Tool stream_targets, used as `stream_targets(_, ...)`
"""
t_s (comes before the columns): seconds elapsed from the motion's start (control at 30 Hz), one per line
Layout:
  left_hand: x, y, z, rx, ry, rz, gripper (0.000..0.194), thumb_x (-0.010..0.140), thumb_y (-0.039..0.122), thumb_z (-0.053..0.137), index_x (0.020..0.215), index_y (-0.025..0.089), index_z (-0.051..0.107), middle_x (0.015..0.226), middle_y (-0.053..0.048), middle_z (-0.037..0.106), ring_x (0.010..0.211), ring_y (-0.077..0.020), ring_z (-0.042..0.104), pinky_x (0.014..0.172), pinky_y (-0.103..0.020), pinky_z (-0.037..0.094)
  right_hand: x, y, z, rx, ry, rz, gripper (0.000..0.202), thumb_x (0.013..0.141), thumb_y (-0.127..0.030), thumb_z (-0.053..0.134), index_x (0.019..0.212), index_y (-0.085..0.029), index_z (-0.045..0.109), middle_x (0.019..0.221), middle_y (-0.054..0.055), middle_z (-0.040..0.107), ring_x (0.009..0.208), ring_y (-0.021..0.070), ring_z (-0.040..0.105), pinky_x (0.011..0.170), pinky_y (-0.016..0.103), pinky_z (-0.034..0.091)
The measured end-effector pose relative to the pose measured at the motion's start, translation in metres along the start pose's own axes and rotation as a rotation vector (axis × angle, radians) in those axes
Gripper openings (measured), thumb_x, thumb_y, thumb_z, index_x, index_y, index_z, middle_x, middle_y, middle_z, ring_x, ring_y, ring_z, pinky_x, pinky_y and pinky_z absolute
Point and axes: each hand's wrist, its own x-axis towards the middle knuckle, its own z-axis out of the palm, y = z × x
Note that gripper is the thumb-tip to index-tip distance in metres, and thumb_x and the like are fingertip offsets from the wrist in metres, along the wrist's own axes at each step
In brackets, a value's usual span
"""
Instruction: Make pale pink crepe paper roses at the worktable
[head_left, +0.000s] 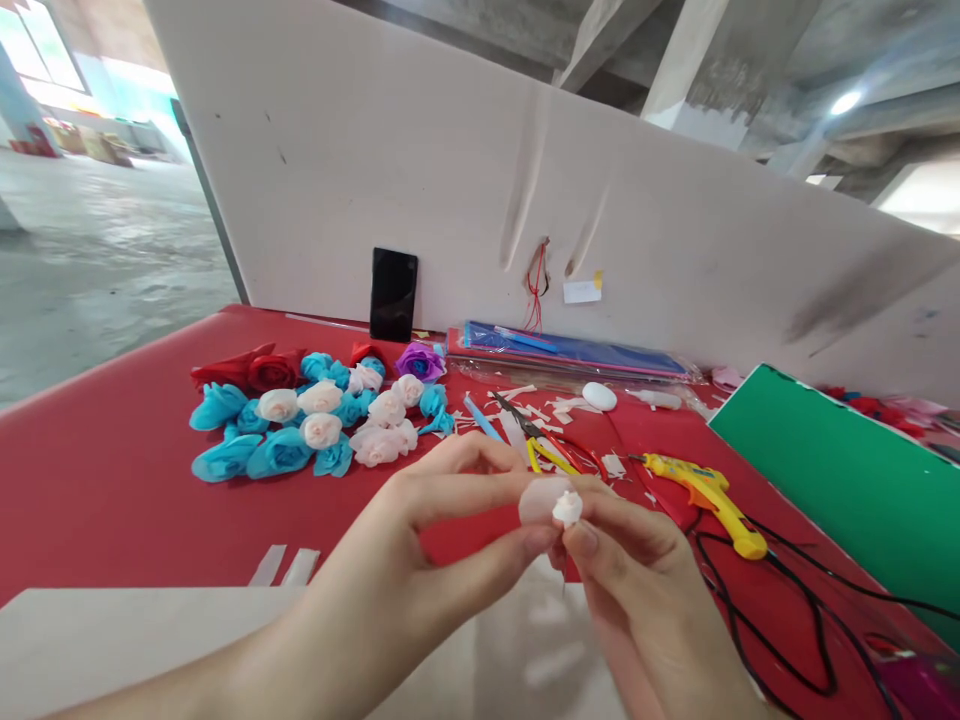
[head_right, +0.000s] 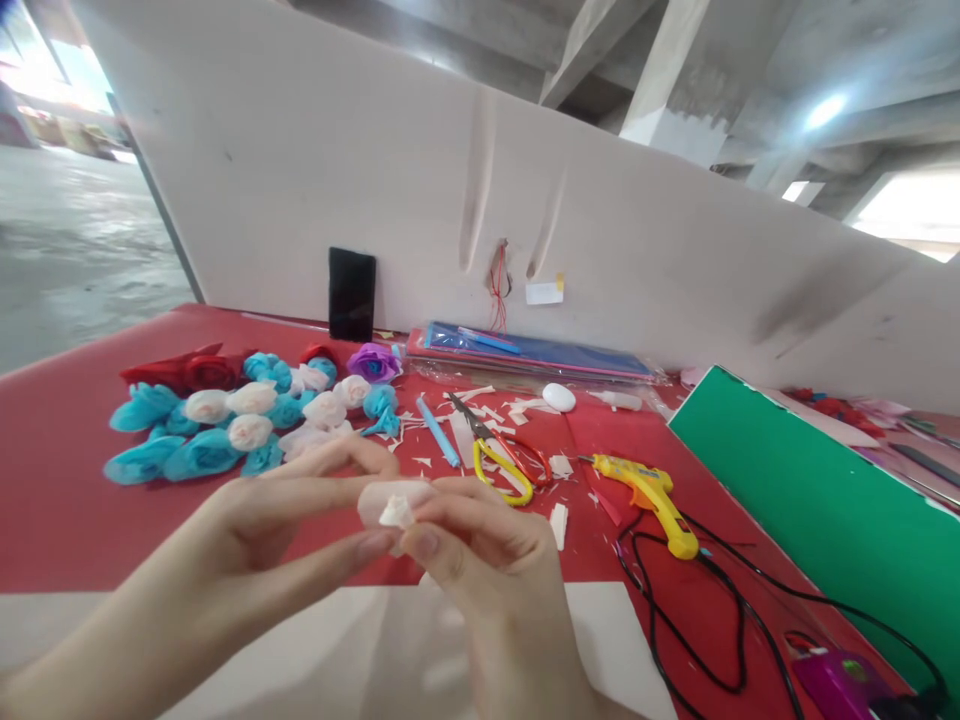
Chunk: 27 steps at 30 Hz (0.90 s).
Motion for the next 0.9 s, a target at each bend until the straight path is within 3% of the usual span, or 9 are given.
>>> stream_targets(0.2,-0.004,0.000,0.002,-0.024,0.078,0.039,0.024,0.084,0.020,0.066,0.071,0.035,0.080,0.070,0.003,0.064,0.068,-0.0125,0.060,0.062,-0.016,0.053,0.002,0.006,0.001,0.004,-0.020,0.062,0.005,0.069,-0.037,0.084,0.072,-0.034,0.081,0.083,-0.002,0.064,0.077,0.0111,0.054,0.073,0.018,0.048)
stream_targets(0.47,-0.005,0.003,0.002,-0.093,0.035,-0.060,0.023,0.083,0.025,0.069,0.081,0.045,0.081,0.070,0.005,0.065,0.069,-0.0113,0.057,0.061,-0.013,0.049,0.001,0.013,-0.001,0.041,-0.046,0.099,0.007,0.070,-0.035,0.083,0.074,-0.040,0.080,0.084,-0.003,0.061,0.084,0.0149,0.053,0.077,0.027,0.043)
stream_targets(0.7,-0.004,0.005,0.002,0.003,0.047,-0.017,0.021,0.082,0.025,0.068,0.066,0.031,0.080,0.065,0.003,0.062,0.065,-0.0113,0.056,0.059,-0.013,0.047,0.002,0.012,0.001,0.039,-0.035,0.140,0.005,0.070,-0.029,0.082,0.071,-0.034,0.080,0.071,-0.004,0.058,0.072,0.0119,0.050,0.070,0.024,0.041)
stream_targets(0.9,-0.001,0.002,0.000,-0.011,0.019,-0.016,0.022,0.083,0.024,0.067,0.070,0.037,0.080,0.068,0.006,0.064,0.064,-0.0098,0.055,0.059,-0.012,0.046,0.004,0.010,0.001,0.045,-0.045,0.156,0.008,0.066,-0.024,0.084,0.067,-0.030,0.079,0.064,-0.005,0.059,0.066,0.0082,0.050,0.066,0.018,0.042)
